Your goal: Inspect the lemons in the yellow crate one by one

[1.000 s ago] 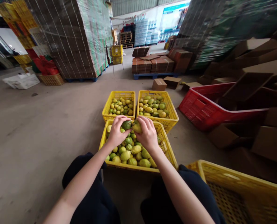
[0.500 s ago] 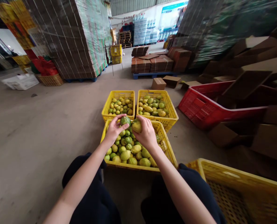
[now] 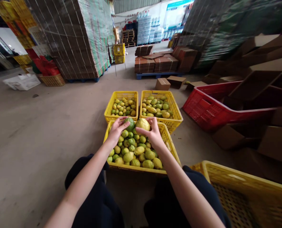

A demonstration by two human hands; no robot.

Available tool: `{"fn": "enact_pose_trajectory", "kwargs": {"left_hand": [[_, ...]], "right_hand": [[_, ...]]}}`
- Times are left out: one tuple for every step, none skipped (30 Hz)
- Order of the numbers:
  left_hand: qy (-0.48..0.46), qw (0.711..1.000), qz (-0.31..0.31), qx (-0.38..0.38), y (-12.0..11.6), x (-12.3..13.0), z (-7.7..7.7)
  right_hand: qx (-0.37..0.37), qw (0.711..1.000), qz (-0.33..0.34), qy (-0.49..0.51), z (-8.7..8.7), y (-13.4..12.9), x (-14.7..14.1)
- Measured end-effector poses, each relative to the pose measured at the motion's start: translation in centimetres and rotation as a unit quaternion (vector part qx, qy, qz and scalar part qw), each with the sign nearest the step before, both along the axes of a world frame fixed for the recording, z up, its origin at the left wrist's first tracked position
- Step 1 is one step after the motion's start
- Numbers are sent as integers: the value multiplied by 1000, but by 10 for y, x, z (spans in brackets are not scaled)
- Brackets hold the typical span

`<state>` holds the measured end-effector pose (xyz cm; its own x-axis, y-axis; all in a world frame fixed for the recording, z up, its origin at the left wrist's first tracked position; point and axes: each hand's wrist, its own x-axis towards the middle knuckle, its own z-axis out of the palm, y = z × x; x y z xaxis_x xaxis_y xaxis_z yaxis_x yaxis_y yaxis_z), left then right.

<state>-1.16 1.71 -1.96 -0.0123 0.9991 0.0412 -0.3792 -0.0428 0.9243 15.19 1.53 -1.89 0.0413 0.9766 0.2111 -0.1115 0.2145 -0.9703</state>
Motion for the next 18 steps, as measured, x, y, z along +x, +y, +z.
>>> {"fn": "enact_pose_trajectory", "kwargs": {"left_hand": [[-18, 1000, -5, -17, 0, 0, 0], [-32, 999, -11, -34, 0, -1, -1], [-42, 998, -16, -50, 1, -1, -1], [-50, 996, -20, -65, 1, -1, -1], [-57, 995, -22, -78, 1, -1, -1], [-66, 993, -24, -91, 1, -1, -1], [-77, 991, -29, -102, 0, -1, -1], [-93, 989, -38, -111, 0, 0, 1], [-112, 985, -50, -120, -1, 0, 2], [-135, 980, -62, -130, -2, 1, 5], [-160, 974, -68, -144, -2, 1, 7], [-185, 967, -65, -163, -3, 1, 10], [-210, 959, -55, -183, -3, 1, 12], [-232, 950, -44, -203, -4, 1, 14], [-250, 942, -37, -219, -4, 0, 16], [-265, 936, -35, -228, -4, -1, 17], [-276, 932, -38, -232, -4, -1, 17], [-285, 929, -44, -233, -5, -2, 18]], "right_hand": [[-41, 998, 20, 41, 2, 0, 0], [-79, 993, 40, 80, 4, -1, -1], [-113, 985, 55, 120, 7, -1, -1], [-141, 975, 65, 158, 9, -1, -1], [-166, 965, 71, 191, 10, -1, -2], [-188, 955, 75, 219, 11, -1, -2], [-207, 945, 78, 241, 12, -1, -2], [-226, 936, 81, 258, 12, -1, -1], [-242, 928, 82, 272, 13, -1, -1], [-254, 921, 83, 284, 13, 0, 0], [-263, 914, 83, 297, 13, 0, 0], [-266, 908, 82, 313, 14, 0, 1], [-269, 901, 82, 331, 15, 0, 2], [-272, 892, 84, 351, 16, 0, 2], [-276, 882, 88, 372, 17, -1, 3], [-280, 870, 94, 394, 18, -1, 3], [-285, 858, 98, 416, 18, -2, 3], [-289, 845, 103, 437, 19, -3, 4]]}}
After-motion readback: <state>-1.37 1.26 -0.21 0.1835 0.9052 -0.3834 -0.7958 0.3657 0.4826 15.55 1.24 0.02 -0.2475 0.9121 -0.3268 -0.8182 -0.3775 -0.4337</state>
